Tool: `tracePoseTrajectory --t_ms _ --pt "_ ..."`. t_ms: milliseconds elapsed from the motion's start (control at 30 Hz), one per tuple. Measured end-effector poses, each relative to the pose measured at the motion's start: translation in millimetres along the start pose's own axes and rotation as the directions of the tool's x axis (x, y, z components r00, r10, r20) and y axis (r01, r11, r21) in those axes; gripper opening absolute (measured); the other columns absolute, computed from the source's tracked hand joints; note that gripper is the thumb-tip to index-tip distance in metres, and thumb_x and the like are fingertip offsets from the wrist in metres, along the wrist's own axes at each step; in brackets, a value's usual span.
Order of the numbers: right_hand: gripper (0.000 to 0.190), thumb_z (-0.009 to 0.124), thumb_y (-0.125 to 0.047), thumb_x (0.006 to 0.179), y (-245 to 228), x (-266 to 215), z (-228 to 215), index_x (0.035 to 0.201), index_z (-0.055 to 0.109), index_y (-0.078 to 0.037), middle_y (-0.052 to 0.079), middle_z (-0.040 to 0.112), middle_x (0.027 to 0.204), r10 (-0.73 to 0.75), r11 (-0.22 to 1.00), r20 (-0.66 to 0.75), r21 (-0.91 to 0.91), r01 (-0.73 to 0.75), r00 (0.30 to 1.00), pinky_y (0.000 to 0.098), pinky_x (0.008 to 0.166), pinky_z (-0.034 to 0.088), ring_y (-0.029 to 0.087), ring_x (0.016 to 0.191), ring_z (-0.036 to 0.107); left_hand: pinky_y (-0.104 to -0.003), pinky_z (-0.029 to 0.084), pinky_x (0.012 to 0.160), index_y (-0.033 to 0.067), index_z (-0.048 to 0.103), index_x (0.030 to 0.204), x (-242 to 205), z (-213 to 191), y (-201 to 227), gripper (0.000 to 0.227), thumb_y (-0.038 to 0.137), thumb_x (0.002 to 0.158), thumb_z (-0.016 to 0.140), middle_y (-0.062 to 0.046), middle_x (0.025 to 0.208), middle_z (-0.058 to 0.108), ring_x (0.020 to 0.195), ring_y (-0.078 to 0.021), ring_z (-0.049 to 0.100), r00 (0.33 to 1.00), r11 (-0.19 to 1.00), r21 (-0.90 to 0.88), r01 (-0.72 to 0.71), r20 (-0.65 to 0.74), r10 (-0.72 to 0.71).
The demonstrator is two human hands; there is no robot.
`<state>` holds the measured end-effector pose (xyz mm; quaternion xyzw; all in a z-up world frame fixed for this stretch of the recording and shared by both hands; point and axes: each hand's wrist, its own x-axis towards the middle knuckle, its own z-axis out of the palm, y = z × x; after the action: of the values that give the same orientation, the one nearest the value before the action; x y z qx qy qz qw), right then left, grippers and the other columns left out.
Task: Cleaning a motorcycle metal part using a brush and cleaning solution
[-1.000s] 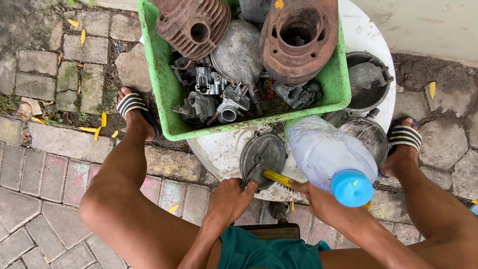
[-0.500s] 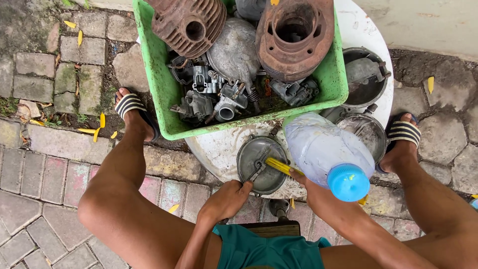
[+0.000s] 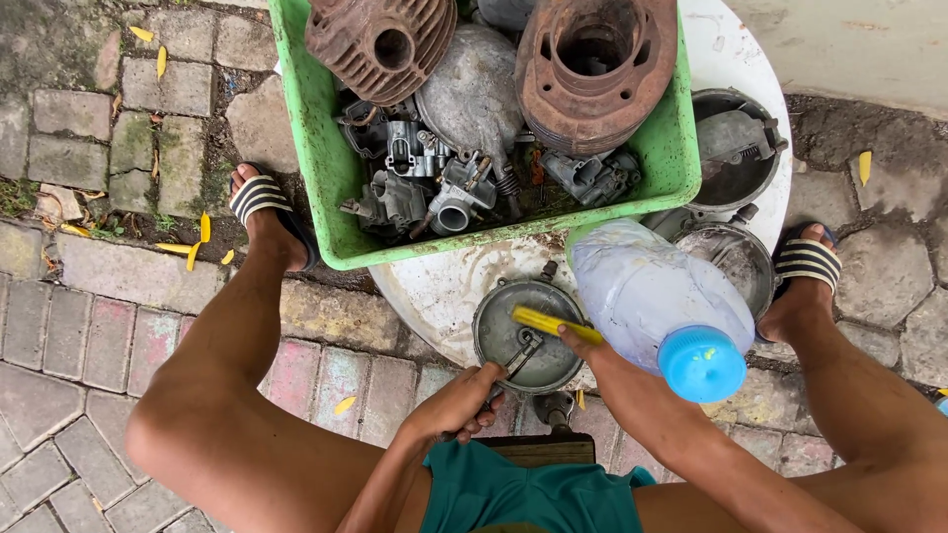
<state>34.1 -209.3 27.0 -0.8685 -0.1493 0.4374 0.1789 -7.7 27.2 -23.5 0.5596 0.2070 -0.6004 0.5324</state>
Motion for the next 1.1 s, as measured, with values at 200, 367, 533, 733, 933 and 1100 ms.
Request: tracePoseTrajectory --t_ms 200,367,533,733,933,1100 --pt "0.073 0.035 0.004 0.092 19.7 17.9 36.3 0.160 0.017 -0.015 0.005 0.024 0.164 -0.015 0.805 -0.011 -0.593 0.006 1.000 0.0399 0.117 0.032 0.020 0.144 0.034 -0.028 0.024 0.041 0.0148 0.037 0.078 11.9 10.6 -16.7 0.048 0.050 0.105 0.017 0.001 0.060 0.033 0.050 -0.0116 0.024 0.999 0.990 -0.142 0.001 0.048 0.006" --pt "0.069 0.060 0.009 0.085 -14.4 15.5 10.3 0.144 0.054 -0.026 0.004 0.062 0.078 -0.093 0.732 -0.160 -0.680 -0.041 0.983 0.0472 0.047 0.049 0.028 0.062 0.065 -0.028 0.017 0.044 0.0132 0.035 0.080 21.4 20.2 -22.0 0.041 0.050 0.094 0.023 -0.002 0.063 0.032 0.051 -0.0124 0.019 0.994 0.967 -0.245 0.076 0.099 -0.053" --pt "0.074 0.059 0.001 0.088 -29.0 15.2 -1.1 0.150 0.045 -0.036 0.008 0.059 0.091 0.047 0.821 -0.046 -0.567 -0.065 0.998 0.0489 0.056 0.053 0.032 0.084 0.063 -0.029 0.016 0.043 0.0133 0.035 0.082 41.9 20.2 -38.7 0.041 0.053 0.089 0.025 -0.002 0.062 0.030 0.050 -0.0119 0.019 0.979 0.928 -0.350 0.129 0.194 -0.063" --pt "0.072 0.063 0.007 0.081 -17.4 19.4 7.2 0.143 0.055 -0.029 0.006 0.059 0.073 -0.108 0.785 -0.164 -0.620 -0.017 0.980 0.0427 0.043 0.046 0.024 0.053 0.058 -0.030 0.017 0.044 0.0141 0.034 0.082 49.3 21.6 -44.2 0.040 0.053 0.089 0.023 -0.001 0.062 0.028 0.050 -0.0123 0.018 0.976 0.924 -0.360 0.130 0.209 -0.056" --pt "0.076 0.052 0.007 0.089 -3.9 27.7 16.9 0.152 0.042 -0.035 0.010 0.057 0.100 0.043 0.870 -0.001 -0.492 -0.038 0.999 0.0465 0.070 0.051 0.032 0.092 0.062 -0.029 0.016 0.043 0.0138 0.033 0.082 43.4 21.4 -38.0 0.040 0.053 0.087 0.026 -0.001 0.061 0.028 0.048 -0.0120 0.018 0.973 0.923 -0.357 0.141 0.221 -0.063" --pt "0.077 0.062 0.009 0.084 -15.6 23.5 11.1 0.149 0.047 -0.030 0.012 0.058 0.082 -0.101 0.805 0.032 -0.585 0.100 0.994 0.0473 0.045 0.040 0.031 0.061 0.064 -0.028 0.014 0.044 0.0145 0.032 0.081 37.8 19.3 -33.7 0.040 0.054 0.085 0.027 0.000 0.062 0.024 0.049 -0.0114 0.016 0.966 0.910 -0.374 0.180 0.241 -0.092"
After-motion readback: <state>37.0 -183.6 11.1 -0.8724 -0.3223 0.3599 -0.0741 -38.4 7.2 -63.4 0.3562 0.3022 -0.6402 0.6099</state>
